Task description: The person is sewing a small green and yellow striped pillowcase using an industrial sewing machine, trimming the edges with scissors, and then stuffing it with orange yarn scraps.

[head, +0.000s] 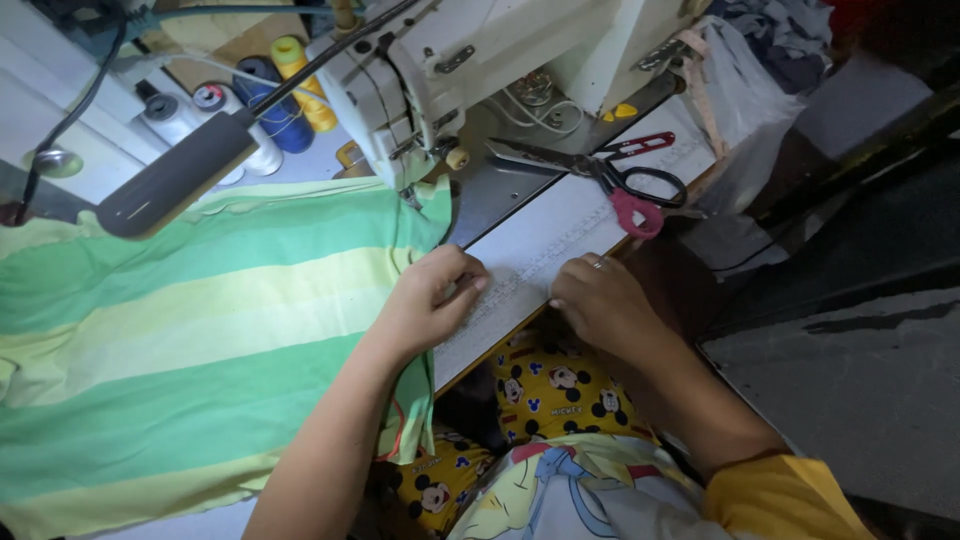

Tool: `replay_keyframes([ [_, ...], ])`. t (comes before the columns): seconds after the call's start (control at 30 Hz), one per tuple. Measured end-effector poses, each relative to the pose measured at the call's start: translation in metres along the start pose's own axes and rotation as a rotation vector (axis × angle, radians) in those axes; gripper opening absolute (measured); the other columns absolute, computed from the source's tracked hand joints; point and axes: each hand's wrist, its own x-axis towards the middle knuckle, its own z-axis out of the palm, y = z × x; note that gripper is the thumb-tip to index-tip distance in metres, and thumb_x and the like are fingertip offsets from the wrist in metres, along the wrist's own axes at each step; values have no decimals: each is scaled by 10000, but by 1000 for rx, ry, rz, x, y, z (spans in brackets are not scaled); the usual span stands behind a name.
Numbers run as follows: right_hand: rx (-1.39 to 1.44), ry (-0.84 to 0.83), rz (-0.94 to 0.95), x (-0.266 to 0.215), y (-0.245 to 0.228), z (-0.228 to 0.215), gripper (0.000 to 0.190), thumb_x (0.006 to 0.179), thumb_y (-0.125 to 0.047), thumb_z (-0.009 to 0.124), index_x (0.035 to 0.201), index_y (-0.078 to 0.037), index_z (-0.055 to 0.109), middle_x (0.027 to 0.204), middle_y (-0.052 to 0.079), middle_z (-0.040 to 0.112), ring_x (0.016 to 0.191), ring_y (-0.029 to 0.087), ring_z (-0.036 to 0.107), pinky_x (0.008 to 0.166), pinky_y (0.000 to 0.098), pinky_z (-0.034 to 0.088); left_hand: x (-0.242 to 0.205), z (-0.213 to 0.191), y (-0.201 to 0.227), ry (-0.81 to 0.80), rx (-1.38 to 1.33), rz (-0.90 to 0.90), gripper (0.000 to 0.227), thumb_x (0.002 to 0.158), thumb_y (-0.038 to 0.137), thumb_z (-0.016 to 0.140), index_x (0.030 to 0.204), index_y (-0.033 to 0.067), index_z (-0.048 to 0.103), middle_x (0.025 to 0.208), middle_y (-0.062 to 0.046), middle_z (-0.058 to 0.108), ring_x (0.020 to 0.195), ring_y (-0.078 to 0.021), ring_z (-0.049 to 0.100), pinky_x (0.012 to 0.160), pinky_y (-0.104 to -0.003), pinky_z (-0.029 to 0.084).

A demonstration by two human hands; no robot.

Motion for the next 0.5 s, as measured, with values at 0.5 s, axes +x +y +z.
replay_keyframes([
  [0.5,-162,96,465,4,95,-30,418,1034,-383,599,1396,-193,688,1357,119,663,1239,379,622,1014,591,461,1,-7,4,17,-118,-79,95,943,110,674,995,52,728,743,-112,596,712,-241,599,718,-392,513],
])
